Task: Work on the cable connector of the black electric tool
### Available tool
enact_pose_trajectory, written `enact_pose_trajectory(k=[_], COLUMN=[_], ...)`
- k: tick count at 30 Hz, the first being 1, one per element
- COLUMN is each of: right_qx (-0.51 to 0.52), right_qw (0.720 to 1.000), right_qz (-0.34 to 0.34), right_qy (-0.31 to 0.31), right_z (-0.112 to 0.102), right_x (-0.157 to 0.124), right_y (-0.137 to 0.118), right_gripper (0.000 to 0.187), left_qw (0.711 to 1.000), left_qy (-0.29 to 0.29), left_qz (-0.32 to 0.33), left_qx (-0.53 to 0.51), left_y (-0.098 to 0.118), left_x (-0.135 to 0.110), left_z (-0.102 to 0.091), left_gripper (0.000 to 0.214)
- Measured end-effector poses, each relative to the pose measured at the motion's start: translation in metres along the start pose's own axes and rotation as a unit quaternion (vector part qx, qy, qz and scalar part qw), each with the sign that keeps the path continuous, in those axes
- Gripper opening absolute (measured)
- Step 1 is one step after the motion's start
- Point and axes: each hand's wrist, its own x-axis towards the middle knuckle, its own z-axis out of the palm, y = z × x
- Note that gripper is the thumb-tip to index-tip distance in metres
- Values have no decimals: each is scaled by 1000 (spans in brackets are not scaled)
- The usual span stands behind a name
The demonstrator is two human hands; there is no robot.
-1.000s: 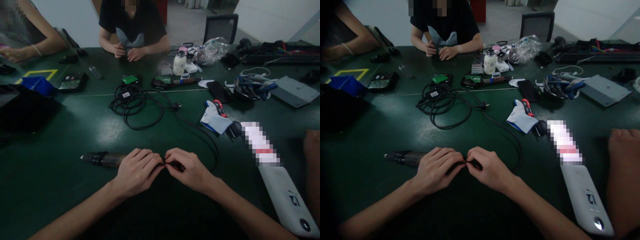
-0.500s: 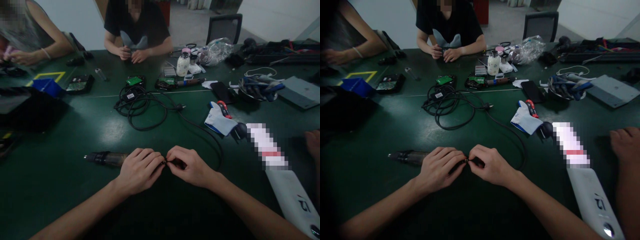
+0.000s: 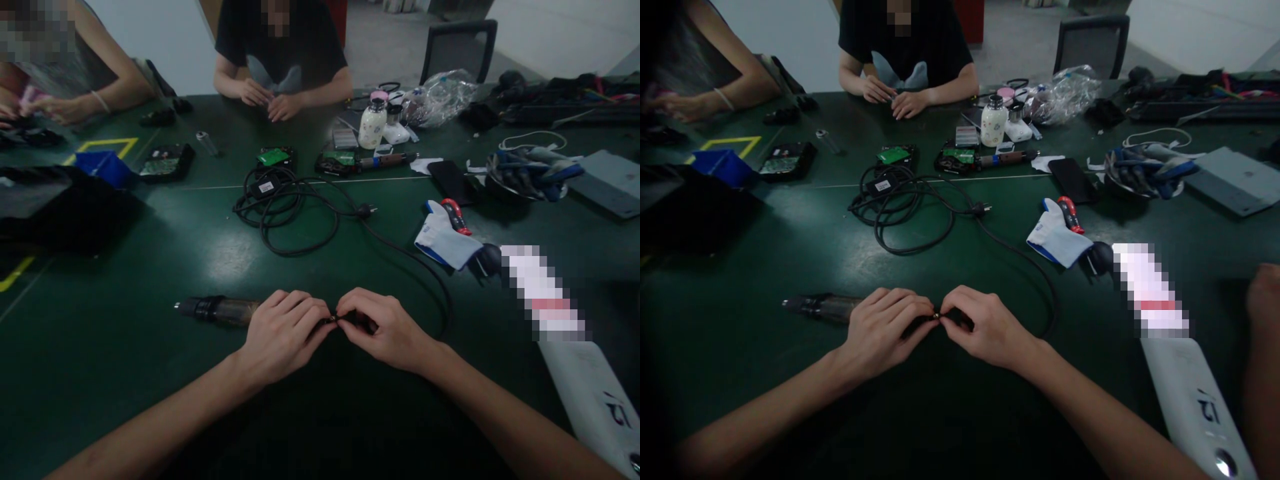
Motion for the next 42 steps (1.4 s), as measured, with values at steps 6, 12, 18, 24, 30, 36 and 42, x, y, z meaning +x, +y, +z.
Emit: enact_pose_trajectory(k=[6, 12, 18, 24, 30, 36, 42], right_qx=[4, 10, 0, 6, 3, 7, 8], right_qw=[1000, 1000, 1000, 1000, 1000, 1000, 1000], right_qz=[8, 3, -5, 0, 1, 5, 6], right_qy=[8, 6, 13, 9, 10, 7, 1], right_z=[0, 1, 0, 0, 0, 0, 0], right_x=[-1, 0, 0, 0, 0, 1, 0], right_y=[0, 1, 0, -1, -1, -1, 0], right_gripper=[13, 10, 9, 8, 9, 8, 7], left_qw=[1000, 1000, 1000, 1000, 1000, 999, 1000], left_qy=[-14, -14, -15, -17, -22, -28, -27], left_qz=[23, 8, 10, 6, -8, 11, -10], left_qx=[1, 4, 6, -5, -5, -16, -8], left_y=[0, 0, 1, -1, 1, 0, 2], left_x=[3, 1, 3, 1, 4, 3, 2], left_z=[-5, -2, -3, -3, -4, -5, -4], left_gripper=[24, 15, 19, 15, 17, 18, 15])
